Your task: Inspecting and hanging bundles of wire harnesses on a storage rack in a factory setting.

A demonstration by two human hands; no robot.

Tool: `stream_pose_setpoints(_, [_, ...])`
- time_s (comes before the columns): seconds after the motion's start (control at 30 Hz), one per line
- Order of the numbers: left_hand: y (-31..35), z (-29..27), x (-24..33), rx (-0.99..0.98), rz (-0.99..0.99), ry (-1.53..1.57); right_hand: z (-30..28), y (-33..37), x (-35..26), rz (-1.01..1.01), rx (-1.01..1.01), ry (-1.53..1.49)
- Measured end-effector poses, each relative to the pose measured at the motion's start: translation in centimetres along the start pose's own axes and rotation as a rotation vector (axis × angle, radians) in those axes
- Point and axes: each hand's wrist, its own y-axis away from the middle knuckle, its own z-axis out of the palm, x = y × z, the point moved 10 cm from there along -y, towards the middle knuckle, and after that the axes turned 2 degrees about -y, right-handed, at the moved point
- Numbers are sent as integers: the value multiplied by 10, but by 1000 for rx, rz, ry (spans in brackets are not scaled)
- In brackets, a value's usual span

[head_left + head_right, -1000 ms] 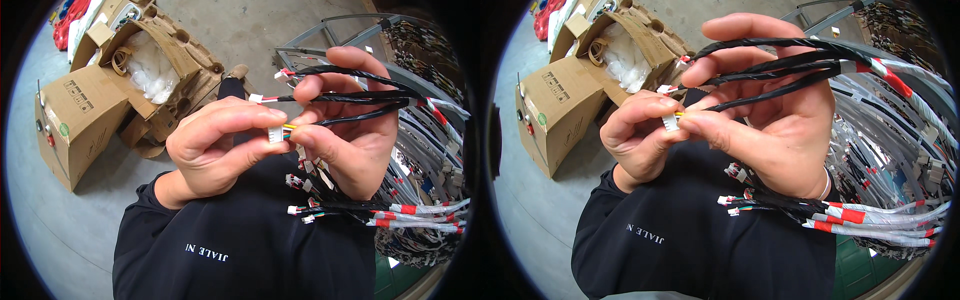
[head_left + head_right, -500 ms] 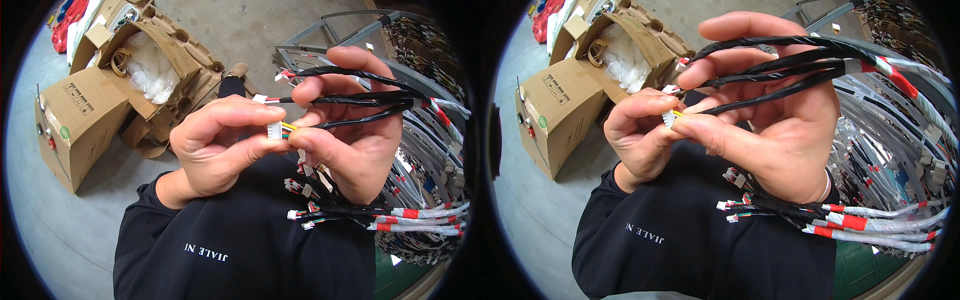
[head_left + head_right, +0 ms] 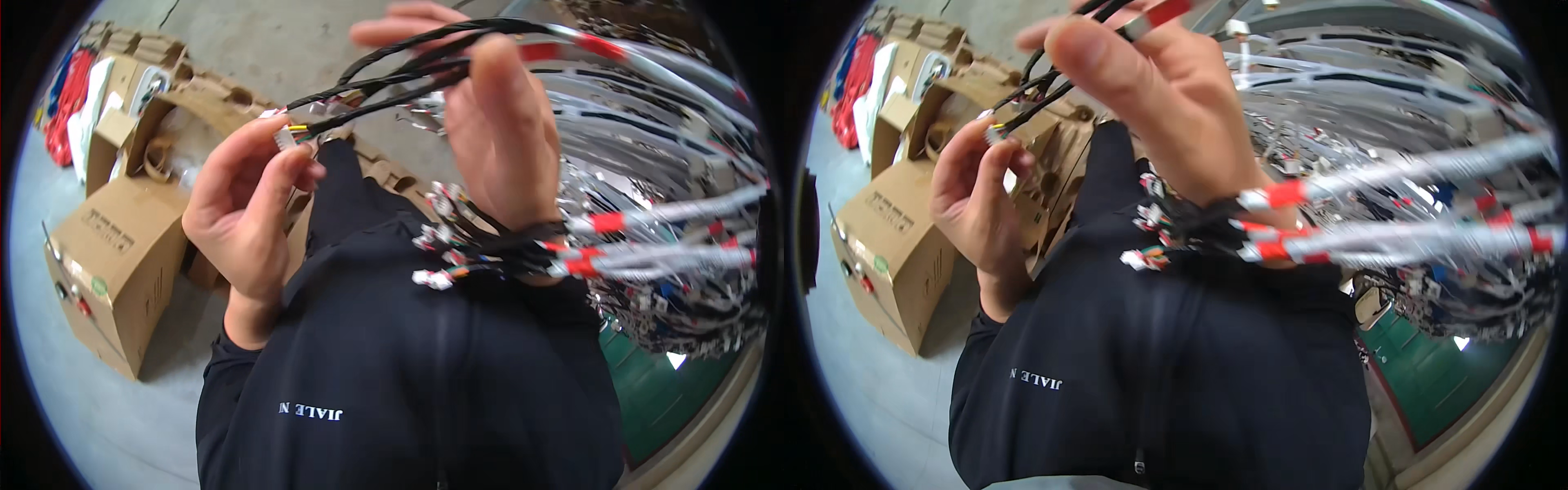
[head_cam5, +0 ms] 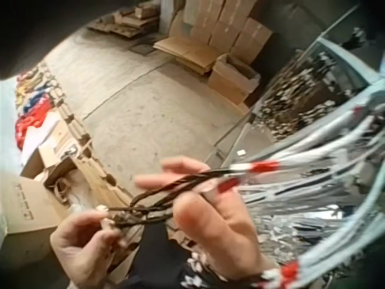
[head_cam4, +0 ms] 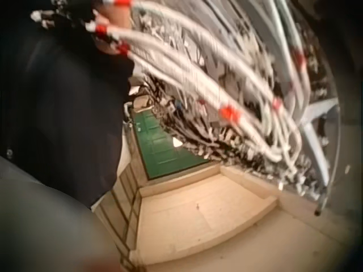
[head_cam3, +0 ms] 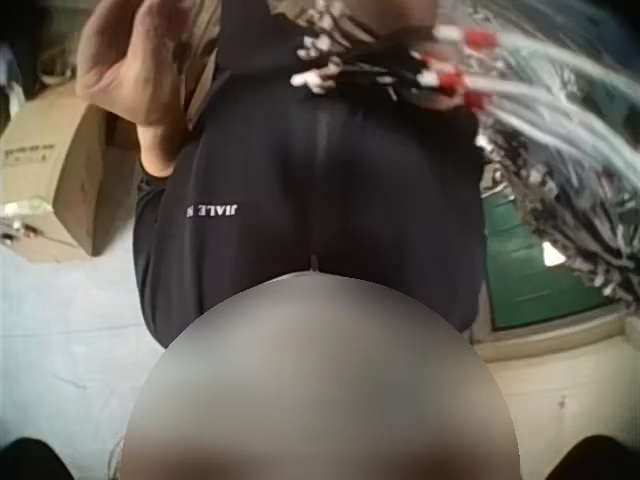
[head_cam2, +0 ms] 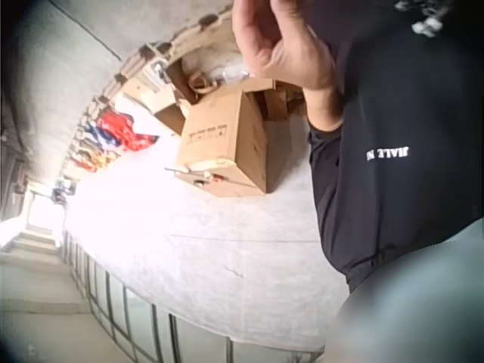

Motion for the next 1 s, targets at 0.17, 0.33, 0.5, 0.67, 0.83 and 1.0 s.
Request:
stream_pose_setpoints(0.17, [27,40,60,121,719,-738,3,-10,-7,150,108,-539])
stream_pose_setpoints(0.33, [22,123,35,-532,379,-602,-22,-14,-2,-52,52,-157])
stream_pose_setpoints(0.5, [13,108,34,-356,281,-306,-25,-13,-4,-84,97,-245])
stream_pose_setpoints(0.67, [-8,30,38,-31,159,-153,0,1,-7,5,-173,-289])
stream_pose_setpoints(0.83, [-3,39,14,-195,-158,260,26,3,-12,72,-343,-73])
stream_pose_setpoints(1.0, [6,33,19,-248,12,214,31,-3,-16,23,-372,9])
